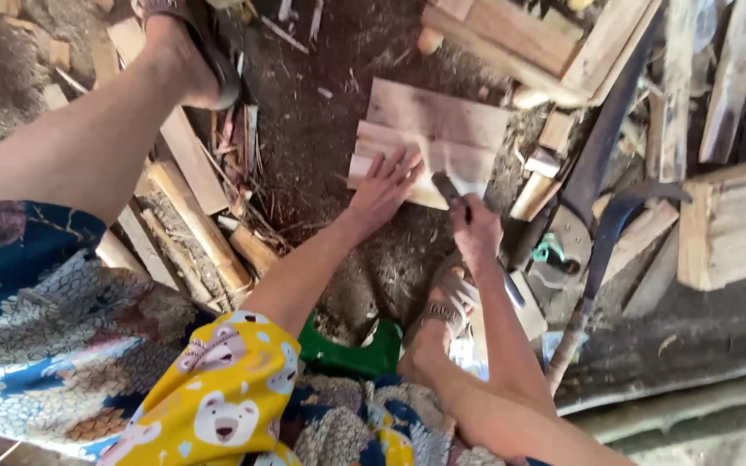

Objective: The person sits on the ground and hammers nails into a small wooden board, taking nails one at a time from a bowl. They position nails on the board, drive them in with a hammer, and reposition the board between nails.

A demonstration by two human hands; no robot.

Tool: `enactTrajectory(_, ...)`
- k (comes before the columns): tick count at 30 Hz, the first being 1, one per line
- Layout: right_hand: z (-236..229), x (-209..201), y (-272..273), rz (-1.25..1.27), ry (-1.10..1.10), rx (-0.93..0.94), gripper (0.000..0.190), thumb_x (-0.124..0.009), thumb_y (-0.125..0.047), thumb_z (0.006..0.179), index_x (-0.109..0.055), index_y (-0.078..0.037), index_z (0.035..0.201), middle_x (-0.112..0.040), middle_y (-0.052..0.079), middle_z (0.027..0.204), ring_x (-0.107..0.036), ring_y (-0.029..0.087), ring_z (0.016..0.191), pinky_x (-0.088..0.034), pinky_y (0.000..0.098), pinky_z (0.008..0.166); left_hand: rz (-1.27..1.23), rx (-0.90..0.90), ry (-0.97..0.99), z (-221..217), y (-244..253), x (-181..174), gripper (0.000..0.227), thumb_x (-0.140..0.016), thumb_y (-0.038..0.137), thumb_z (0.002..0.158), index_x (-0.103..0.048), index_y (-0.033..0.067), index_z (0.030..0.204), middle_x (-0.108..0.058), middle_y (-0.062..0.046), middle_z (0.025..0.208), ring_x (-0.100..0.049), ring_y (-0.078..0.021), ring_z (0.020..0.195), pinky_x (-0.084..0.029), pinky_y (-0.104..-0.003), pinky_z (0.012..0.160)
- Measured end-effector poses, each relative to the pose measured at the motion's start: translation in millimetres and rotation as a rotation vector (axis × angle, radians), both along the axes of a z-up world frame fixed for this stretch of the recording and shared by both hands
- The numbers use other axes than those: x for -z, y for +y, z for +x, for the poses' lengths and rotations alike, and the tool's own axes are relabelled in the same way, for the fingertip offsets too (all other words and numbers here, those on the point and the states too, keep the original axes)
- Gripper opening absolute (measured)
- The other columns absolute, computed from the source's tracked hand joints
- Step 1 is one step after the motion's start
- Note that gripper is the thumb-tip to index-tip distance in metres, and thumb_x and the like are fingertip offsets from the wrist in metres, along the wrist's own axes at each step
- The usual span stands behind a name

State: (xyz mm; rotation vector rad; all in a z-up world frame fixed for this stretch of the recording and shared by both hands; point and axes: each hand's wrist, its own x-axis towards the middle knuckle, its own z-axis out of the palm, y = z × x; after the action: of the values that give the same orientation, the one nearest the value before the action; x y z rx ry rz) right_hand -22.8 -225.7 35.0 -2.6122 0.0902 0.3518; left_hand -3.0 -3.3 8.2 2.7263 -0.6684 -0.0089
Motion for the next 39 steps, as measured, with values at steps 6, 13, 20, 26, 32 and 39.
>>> enactTrajectory(6, -41.4, 29.1, -55.0, 0.398, -0.197, 0.315, 0.029, -0.067, -0.027, 0.098, -0.067, 0.0, 0.091, -0.062, 0.012, 0.071, -0.052, 0.02, 0.06, -0.042, 0.0341, 0.055, 0.205, 0.122, 0.095, 3.5, -1.8, -22.1, 0.073, -0.054, 0.001, 0.083, -0.029, 0.026, 0.147, -0.018, -0.015, 0.153, -0.018, -0.0399, 0.138, -0.024, -0.057, 0.107)
enactTrajectory(13, -59.7, 18.0, -61.5, 0.5, -0.312, 0.291, 0.03, -0.061, -0.025, 0.096, -0.062, 0.005, 0.101, -0.064, 0.008, 0.079, -0.056, 0.012, 0.06, -0.045, 0.0254, 0.051, 0.327, 0.171, 0.148, 11.7, -7.6, -24.3, 0.08, -0.054, 0.003, 0.079, -0.023, 0.0301, 0.147, -0.011, -0.021, 0.149, -0.013, -0.047, 0.133, -0.027, -0.064, 0.102)
enactTrajectory(20, -70.6, -7.9, -56.2, 0.177, -0.346, 0.435, 0.027, -0.055, -0.023, 0.092, -0.059, 0.001, 0.105, -0.065, 0.012, 0.079, -0.06, 0.014, 0.047, -0.048, 0.0283, 0.035, 0.302, 0.163, 0.194, 10.8, -9.9, -19.3, 0.077, -0.057, 0.003, 0.078, -0.027, 0.0291, 0.144, -0.01, -0.02, 0.149, -0.011, -0.0464, 0.135, -0.025, -0.065, 0.103)
enactTrajectory(26, -96.4, -30.3, -87.4, -0.224, -0.467, 0.524, 0.018, -0.062, -0.023, 0.096, -0.055, -0.006, 0.095, -0.066, 0.009, 0.078, -0.063, 0.023, 0.057, -0.049, 0.0353, 0.046, 0.223, 0.169, 0.173, 7.7, 5.0, -31.0, 0.078, -0.056, 0.008, 0.08, -0.024, 0.0275, 0.148, -0.002, -0.016, 0.152, -0.005, -0.0381, 0.139, -0.011, -0.057, 0.111)
enactTrajectory(32, -116.4, -1.7, -109.5, -0.285, -0.449, 0.55, 0.02, -0.068, -0.018, 0.086, -0.054, -0.005, 0.093, -0.061, 0.012, 0.085, -0.061, 0.028, 0.069, -0.048, 0.0412, 0.053, -0.084, -0.338, 0.211, 6.4, 19.0, -18.4, 0.064, -0.052, 0.031, 0.091, -0.022, 0.0158, 0.145, -0.011, -0.016, 0.152, -0.012, -0.035, 0.14, -0.009, -0.055, 0.112)
enactTrajectory(39, -83.1, -18.3, -99.7, -0.448, -0.753, 0.515, 0.016, -0.067, -0.015, 0.097, -0.058, -0.003, 0.102, -0.058, 0.011, 0.096, -0.062, 0.023, 0.079, -0.054, 0.0368, 0.066, -0.522, -0.767, 0.07, -9.2, 19.6, 18.3, 0.051, -0.052, 0.007, 0.092, -0.037, 0.0013, 0.141, -0.04, -0.018, 0.141, -0.034, -0.0363, 0.134, -0.032, -0.042, 0.11)
